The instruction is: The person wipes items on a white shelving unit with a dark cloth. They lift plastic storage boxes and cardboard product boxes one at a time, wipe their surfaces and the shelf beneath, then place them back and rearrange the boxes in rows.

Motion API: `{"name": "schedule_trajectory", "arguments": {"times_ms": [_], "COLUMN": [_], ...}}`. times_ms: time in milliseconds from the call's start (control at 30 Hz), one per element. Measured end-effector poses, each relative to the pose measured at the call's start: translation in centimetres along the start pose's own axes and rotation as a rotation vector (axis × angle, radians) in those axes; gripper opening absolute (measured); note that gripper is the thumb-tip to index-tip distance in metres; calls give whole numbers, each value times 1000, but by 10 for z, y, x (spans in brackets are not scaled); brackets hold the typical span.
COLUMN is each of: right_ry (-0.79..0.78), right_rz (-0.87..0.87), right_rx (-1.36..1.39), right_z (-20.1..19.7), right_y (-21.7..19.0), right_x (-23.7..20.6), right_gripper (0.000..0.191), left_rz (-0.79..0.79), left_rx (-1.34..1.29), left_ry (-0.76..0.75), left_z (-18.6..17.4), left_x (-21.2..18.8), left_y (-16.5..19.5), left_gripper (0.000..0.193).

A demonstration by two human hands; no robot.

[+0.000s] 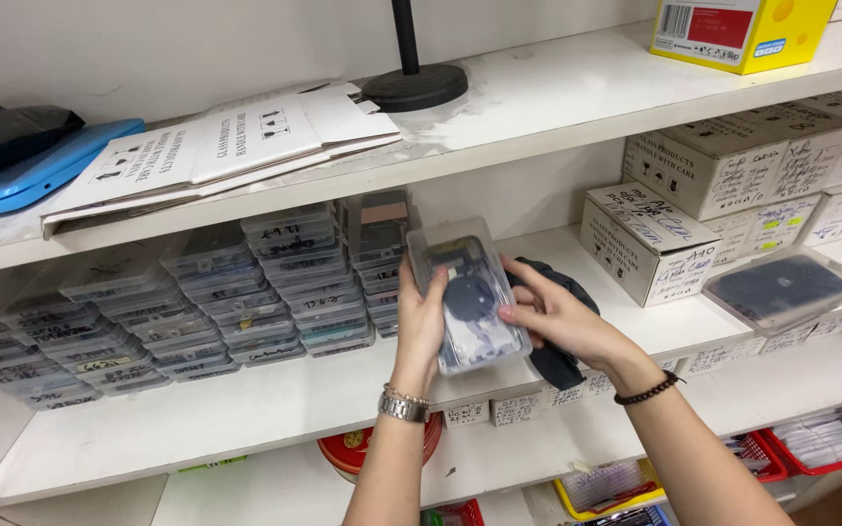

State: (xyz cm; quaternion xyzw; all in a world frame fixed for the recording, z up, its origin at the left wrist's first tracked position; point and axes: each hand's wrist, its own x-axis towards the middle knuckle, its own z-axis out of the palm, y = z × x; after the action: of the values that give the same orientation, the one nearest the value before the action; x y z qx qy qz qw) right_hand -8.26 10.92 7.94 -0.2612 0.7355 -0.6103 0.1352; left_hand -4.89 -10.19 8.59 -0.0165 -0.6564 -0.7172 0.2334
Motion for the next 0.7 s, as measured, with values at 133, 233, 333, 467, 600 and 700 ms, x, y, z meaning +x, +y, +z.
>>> {"name": "schedule_trajectory", "arguments": {"times_ms": [133, 233, 333, 467, 600, 700], "right_ry": [116, 183, 197, 271, 216, 310], "right_rz": [-90, -44, -1, -147, -196, -449], "right_rx": [202, 235, 199, -94, -376, -475], "right_z": [10, 22, 34, 38, 49, 71], "right_y": [-33, -55, -64, -55, -39, -30], "right_x": [38, 89, 129, 147, 155, 169], "right_gripper": [77, 70, 59, 67, 75, 76], "left_rz": [191, 273, 363, 512, 495, 455], "left_rx": [213, 429, 751, 996, 1064, 1115], "left_ry": [124, 334, 357, 250, 211, 202], "left_z": [-25, -40, -48, -53, -55, -53], "left_x": [4, -9, -16, -16, -15, -15], "left_y": [18, 14, 3, -14, -24, -28], "left_gripper": [56, 55, 59, 69, 71, 71]}}
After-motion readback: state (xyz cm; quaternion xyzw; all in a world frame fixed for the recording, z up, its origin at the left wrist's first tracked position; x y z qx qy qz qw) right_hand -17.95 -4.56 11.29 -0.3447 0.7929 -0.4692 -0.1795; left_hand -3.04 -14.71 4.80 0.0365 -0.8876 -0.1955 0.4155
